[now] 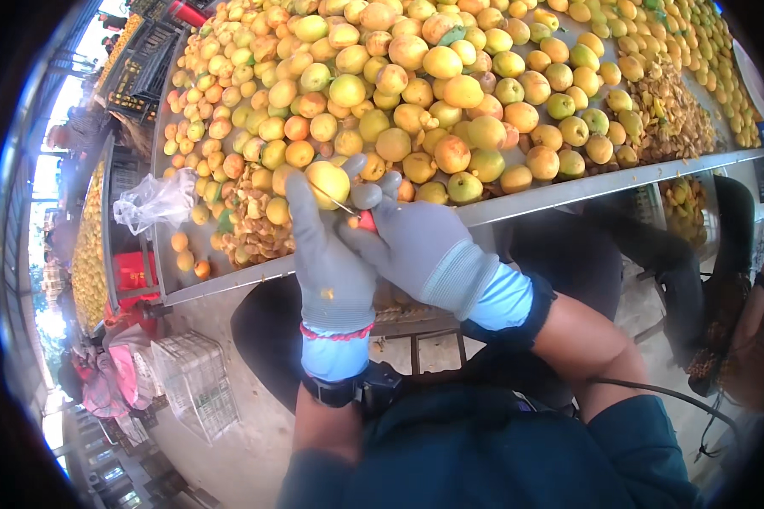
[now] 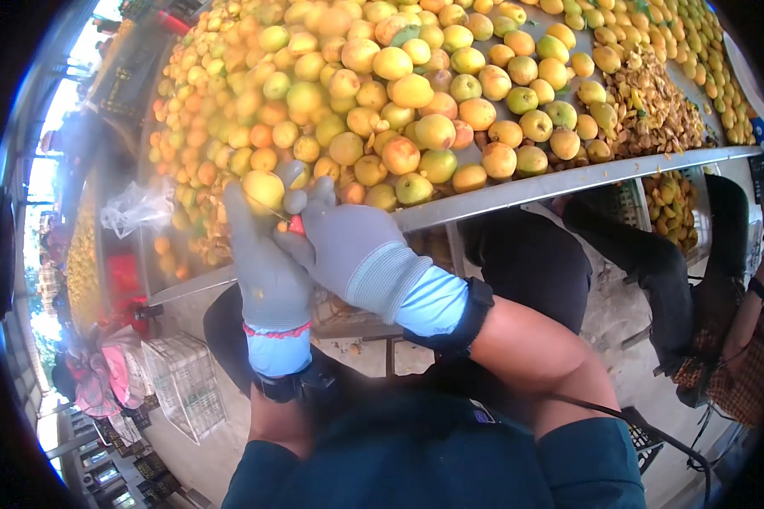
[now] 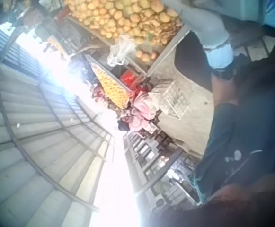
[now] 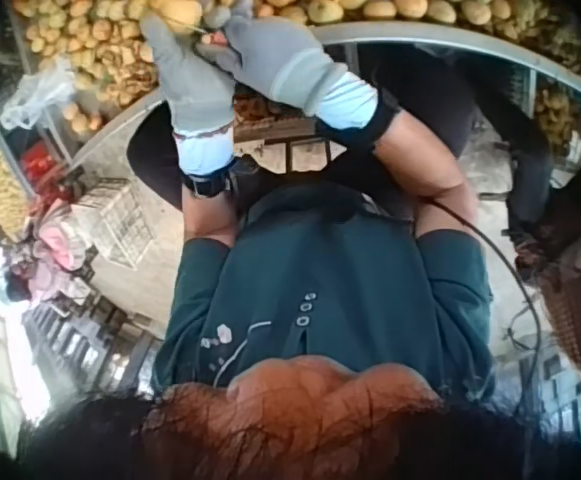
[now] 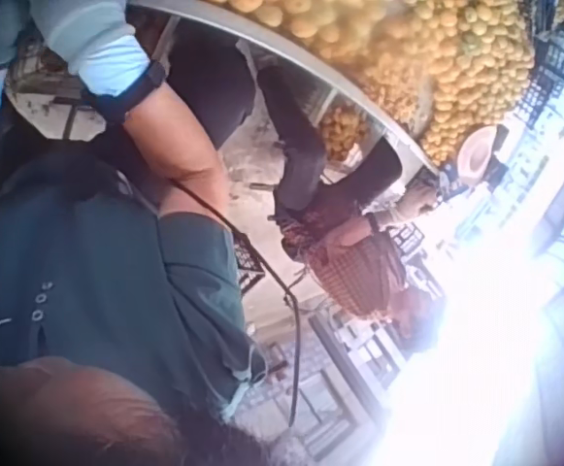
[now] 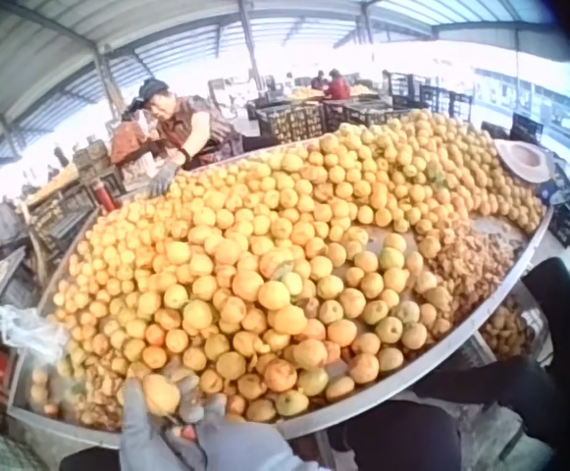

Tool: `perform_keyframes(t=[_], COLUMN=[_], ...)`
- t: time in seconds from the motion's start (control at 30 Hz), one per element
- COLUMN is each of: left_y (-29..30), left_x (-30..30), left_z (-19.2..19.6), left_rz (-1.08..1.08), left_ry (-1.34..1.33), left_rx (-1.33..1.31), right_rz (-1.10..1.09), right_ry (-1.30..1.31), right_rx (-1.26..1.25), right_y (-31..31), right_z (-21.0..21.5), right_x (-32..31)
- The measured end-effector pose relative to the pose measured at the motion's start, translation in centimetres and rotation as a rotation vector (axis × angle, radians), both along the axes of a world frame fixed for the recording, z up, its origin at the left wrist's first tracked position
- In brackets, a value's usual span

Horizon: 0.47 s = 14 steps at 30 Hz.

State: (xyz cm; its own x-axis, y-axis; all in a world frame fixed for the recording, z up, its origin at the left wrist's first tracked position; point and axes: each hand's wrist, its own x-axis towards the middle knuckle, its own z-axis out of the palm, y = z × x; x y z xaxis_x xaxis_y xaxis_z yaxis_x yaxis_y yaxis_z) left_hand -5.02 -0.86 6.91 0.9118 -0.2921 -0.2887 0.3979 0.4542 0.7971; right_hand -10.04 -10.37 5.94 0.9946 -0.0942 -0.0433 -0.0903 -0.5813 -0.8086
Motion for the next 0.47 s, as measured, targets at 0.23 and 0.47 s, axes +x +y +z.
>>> perform_keyframes(t=[0.23, 0.47], left_y=[1.6, 0.2], left_x=[2.4, 1.9], left_z=[-0.6, -1.0], left_rz=[-0.156, -0.117], left_ry=[-0.127, -0.048], left_rx=[0.188, 0.048], right_rz=[-0.042, -0.095], right_ry=[-0.068, -0.092], right_rx=[-0.003, 0.272], right_y=[-0.8, -0.6], right_z=[-0.8, -2.0], right_x=[0.0, 0.5])
